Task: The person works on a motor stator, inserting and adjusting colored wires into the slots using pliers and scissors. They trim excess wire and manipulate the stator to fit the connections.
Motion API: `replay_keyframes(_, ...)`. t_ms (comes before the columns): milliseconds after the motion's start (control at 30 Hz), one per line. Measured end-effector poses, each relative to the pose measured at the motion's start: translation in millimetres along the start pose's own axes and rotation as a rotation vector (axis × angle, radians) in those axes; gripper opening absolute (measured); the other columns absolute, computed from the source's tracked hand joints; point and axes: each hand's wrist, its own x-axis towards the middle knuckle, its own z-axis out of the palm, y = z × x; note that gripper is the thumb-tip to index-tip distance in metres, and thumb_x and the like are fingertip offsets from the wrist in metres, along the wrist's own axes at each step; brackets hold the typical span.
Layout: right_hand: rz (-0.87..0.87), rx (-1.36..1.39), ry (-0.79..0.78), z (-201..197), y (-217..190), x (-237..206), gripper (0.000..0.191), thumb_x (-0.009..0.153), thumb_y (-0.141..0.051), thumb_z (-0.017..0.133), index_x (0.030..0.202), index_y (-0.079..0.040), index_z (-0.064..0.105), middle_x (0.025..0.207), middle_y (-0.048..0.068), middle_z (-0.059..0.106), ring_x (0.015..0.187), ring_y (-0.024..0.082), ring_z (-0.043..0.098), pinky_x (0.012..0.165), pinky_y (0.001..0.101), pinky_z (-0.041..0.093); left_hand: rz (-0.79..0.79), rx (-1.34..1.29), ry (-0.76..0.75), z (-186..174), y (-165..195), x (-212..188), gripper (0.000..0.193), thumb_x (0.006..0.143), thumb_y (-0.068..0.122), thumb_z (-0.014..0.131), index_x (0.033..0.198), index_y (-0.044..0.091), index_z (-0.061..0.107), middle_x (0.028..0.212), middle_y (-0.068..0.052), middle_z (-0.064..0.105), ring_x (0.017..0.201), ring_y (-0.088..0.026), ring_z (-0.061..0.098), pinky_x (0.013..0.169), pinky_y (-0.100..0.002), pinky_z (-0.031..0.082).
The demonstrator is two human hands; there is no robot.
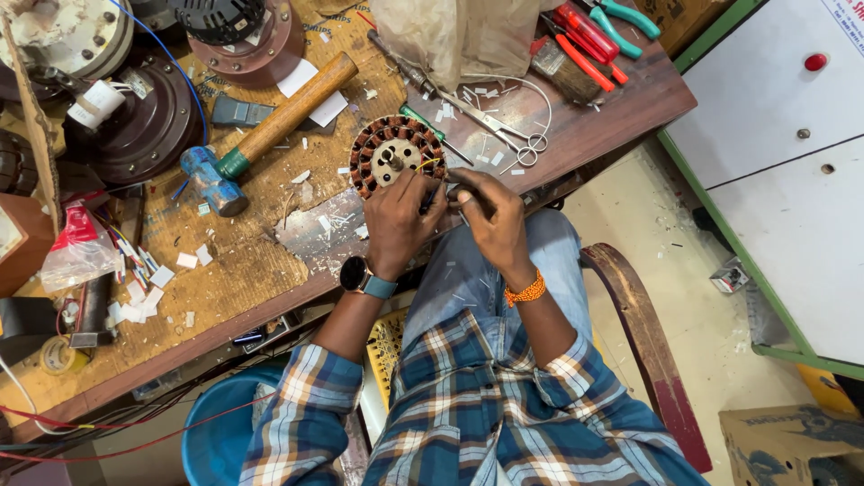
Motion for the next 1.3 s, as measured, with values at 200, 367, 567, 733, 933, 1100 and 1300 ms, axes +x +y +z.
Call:
replay_keyframes(200, -0.019, 0.022, 0.011, 1.3, 0.3, -0.4, 0.032, 0.101, -0.007, 0.059, 0.13, 0.003, 0.067, 0.119, 0.019, 0.074, 0.1, 0.021, 0.075, 0.087, 0.031, 0.063, -0.046, 0.015, -0.021, 4.5, -1.3, 1.4, 0.016, 0.094, 0.022, 0.079, 0.089, 0.011, 0.068, 0.077, 0.0, 0.065, 0.053, -0.009, 0.056, 0.045, -0.028, 0.044)
replay_keyframes(367, -0.026, -0.005, 0.019, 0.6, 0.9, -1.8, 0.033, 0.1, -0.006, 0.058, 0.131, 0.003, 0.066, 0.122, 0.019, 0.073, 0.106, 0.023, 0.074, 0.092, 0.0333, 0.061, -0.022, 0.045, -0.006, 4.6, -0.8, -0.4, 0.017, 0.094, 0.024, 0.078, 0.089, 0.012, 0.067, 0.078, 0.0, 0.064, 0.055, -0.009, 0.056, 0.046, -0.028, 0.044)
replay_keyframes(567, -0.036, -0.033, 0.03, -0.3, 3.2, -1.1, 0.032, 0.101, -0.008, 0.059, 0.13, 0.002, 0.068, 0.124, 0.019, 0.073, 0.11, 0.024, 0.074, 0.096, 0.0344, 0.06, -0.01, 0.044, -0.015, 5.7, 1.1, -0.8, 0.017, 0.095, 0.024, 0.078, 0.089, 0.012, 0.067, 0.078, 0.0, 0.064, 0.056, -0.009, 0.057, 0.046, -0.028, 0.044)
replay_keyframes(733, -0.021, -0.036, 0.029, -1.5, 2.9, -0.2, 0.029, 0.102, -0.01, 0.059, 0.127, 0.001, 0.069, 0.119, 0.018, 0.075, 0.103, 0.023, 0.075, 0.09, 0.0333, 0.061, -0.003, 0.052, -0.01, 6.1, 1.1, -0.8, 0.017, 0.095, 0.024, 0.078, 0.09, 0.012, 0.067, 0.079, 0.0, 0.064, 0.056, -0.009, 0.057, 0.045, -0.027, 0.044)
replay_keyframes(933, -0.004, 0.013, 0.02, -1.7, 3.6, 0.4, 0.026, 0.102, -0.009, 0.058, 0.123, 0.001, 0.07, 0.115, 0.017, 0.075, 0.098, 0.021, 0.076, 0.086, 0.0316, 0.063, -0.002, 0.049, -0.007, 6.9, 0.9, -0.8, 0.018, 0.096, 0.025, 0.078, 0.091, 0.012, 0.068, 0.079, 0.0, 0.064, 0.055, -0.009, 0.056, 0.045, -0.027, 0.044)
replay_keyframes(1100, 0.007, 0.108, -0.011, -1.9, 4.9, 0.4, 0.023, 0.103, -0.008, 0.056, 0.119, -0.001, 0.07, 0.118, 0.015, 0.074, 0.1, 0.019, 0.076, 0.087, 0.0296, 0.067, -0.005, 0.06, 0.0, 7.6, 0.5, -0.1, 0.014, 0.096, 0.024, 0.078, 0.096, 0.012, 0.07, 0.082, -0.002, 0.066, 0.055, -0.009, 0.055, 0.046, -0.026, 0.045)
replay_keyframes(1300, 0.203, 0.324, -0.038, -7.8, -0.2, 13.0, 0.03, 0.101, -0.015, 0.063, 0.127, 0.0, 0.066, 0.12, 0.011, 0.071, 0.104, 0.016, 0.07, 0.089, 0.0297, 0.063, 0.043, 0.047, -0.01, 5.7, -0.1, -2.9, 0.016, 0.094, 0.023, 0.079, 0.101, 0.012, 0.07, 0.085, -0.001, 0.068, 0.06, -0.01, 0.06, 0.051, -0.027, 0.048)
